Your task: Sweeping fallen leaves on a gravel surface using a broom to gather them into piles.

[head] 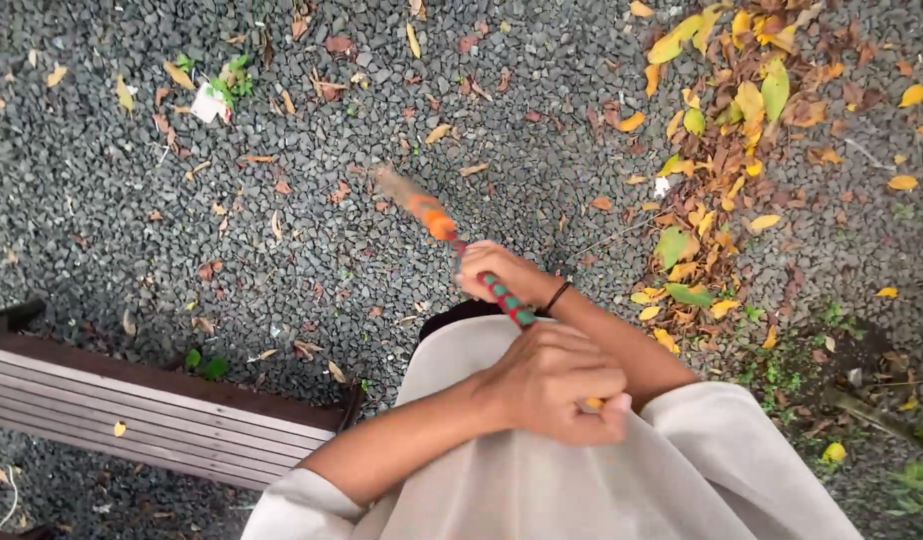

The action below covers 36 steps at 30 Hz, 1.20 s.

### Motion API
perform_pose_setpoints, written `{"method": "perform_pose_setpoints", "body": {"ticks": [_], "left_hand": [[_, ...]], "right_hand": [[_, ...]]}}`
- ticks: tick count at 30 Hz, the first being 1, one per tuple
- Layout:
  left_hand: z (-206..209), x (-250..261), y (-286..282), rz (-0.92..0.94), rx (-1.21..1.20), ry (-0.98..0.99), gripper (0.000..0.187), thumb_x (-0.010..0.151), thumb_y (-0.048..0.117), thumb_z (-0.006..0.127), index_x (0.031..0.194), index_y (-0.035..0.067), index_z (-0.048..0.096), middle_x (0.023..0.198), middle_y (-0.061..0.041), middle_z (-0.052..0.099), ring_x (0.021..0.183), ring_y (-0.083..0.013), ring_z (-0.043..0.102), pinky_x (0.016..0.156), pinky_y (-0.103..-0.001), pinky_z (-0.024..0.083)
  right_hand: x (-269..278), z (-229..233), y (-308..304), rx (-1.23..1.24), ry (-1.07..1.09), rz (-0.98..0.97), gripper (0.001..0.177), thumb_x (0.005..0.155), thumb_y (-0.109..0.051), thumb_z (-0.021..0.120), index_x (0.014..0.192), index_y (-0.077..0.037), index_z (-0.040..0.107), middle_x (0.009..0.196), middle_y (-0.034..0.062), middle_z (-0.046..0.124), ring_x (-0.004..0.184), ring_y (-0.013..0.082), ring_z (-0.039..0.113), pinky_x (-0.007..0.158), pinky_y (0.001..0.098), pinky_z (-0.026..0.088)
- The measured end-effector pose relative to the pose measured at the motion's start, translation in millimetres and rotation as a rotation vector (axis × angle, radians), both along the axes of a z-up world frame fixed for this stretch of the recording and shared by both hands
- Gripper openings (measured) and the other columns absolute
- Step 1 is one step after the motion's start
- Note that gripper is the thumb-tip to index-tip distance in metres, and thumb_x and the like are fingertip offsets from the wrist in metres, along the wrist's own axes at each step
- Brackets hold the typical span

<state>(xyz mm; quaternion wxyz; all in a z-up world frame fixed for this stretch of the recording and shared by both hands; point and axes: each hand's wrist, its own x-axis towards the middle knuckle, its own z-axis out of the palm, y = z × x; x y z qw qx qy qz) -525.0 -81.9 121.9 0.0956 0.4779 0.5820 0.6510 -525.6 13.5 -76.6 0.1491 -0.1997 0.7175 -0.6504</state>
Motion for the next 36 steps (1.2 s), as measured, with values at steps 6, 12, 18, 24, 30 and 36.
{"method": "perform_pose_setpoints", "body": {"ticks": [6,12,18,24,30,36], "left_hand": [[-79.7,-18.9,-11.0,-0.103,0.031,-0.228,0.047,0.107,0.030,0.039,0.065,0.012,0.030,0.058,-0.004,0.028,0.052,-0.0250,0.031,0.057,-0.041,0.024],[-106.7,-21.1,9.0,0.010,0.148,-0.373,0.041,0.102,0.008,0.041,0.063,0.006,0.031,0.059,-0.006,0.034,0.055,-0.0217,0.031,0.074,-0.042,0.049],[-5.7,-30.0,25.4,-0.273,0.280,-0.275,0.037,0.105,0.030,0.045,0.075,0.009,0.040,0.068,-0.004,0.043,0.057,-0.0281,0.047,0.070,-0.045,0.048],[40.4,-45.2,88.7,-0.381,0.172,-0.045,0.036,0.107,0.019,0.051,0.076,0.004,0.046,0.067,-0.008,0.050,0.052,-0.0273,0.044,0.055,-0.038,0.038],[-41.3,-55.1,230.6,-0.203,-0.118,-0.078,0.026,0.098,0.014,0.063,0.078,0.008,0.047,0.064,-0.005,0.047,0.052,-0.0232,0.042,0.054,-0.038,0.032],[-87.8,-66.4,407.3,-0.158,-0.152,-0.112,0.027,0.094,0.016,0.061,0.071,0.011,0.047,0.055,-0.010,0.049,0.051,-0.0338,0.055,0.051,-0.041,0.047]], "right_hand": [[11.6,-108.2,125.5,0.464,0.078,-0.101,0.030,0.080,0.003,0.069,0.065,-0.020,0.058,0.069,-0.0072,0.062,0.069,0.0131,0.060,0.073,0.0298,0.048],[32.0,-93.8,213.3,0.821,-0.069,-0.301,0.029,0.064,0.012,0.065,0.079,-0.011,0.074,0.086,-0.0006,0.074,0.085,0.0249,0.056,0.081,0.0428,0.046],[32.6,5.5,170.3,0.618,0.138,-0.420,0.031,0.082,0.002,0.069,0.067,-0.021,0.056,0.070,-0.0099,0.062,0.072,0.0111,0.054,0.082,0.0302,0.045],[-1.4,54.5,130.6,0.134,0.267,-0.367,0.036,0.090,0.004,0.051,0.064,-0.020,0.045,0.062,-0.0076,0.050,0.059,0.0152,0.044,0.068,0.0309,0.037],[-45.1,35.2,232.3,-0.316,0.042,-0.176,0.037,0.087,-0.033,0.013,0.060,-0.020,0.035,0.055,-0.0056,0.040,0.051,0.0117,0.036,0.060,0.0266,0.030],[-27.5,-120.8,433.5,-0.118,-0.041,-0.239,0.042,0.078,-0.020,0.080,0.050,-0.018,0.048,0.053,-0.0052,0.043,0.057,0.0154,0.042,0.065,0.0310,0.037]]}}
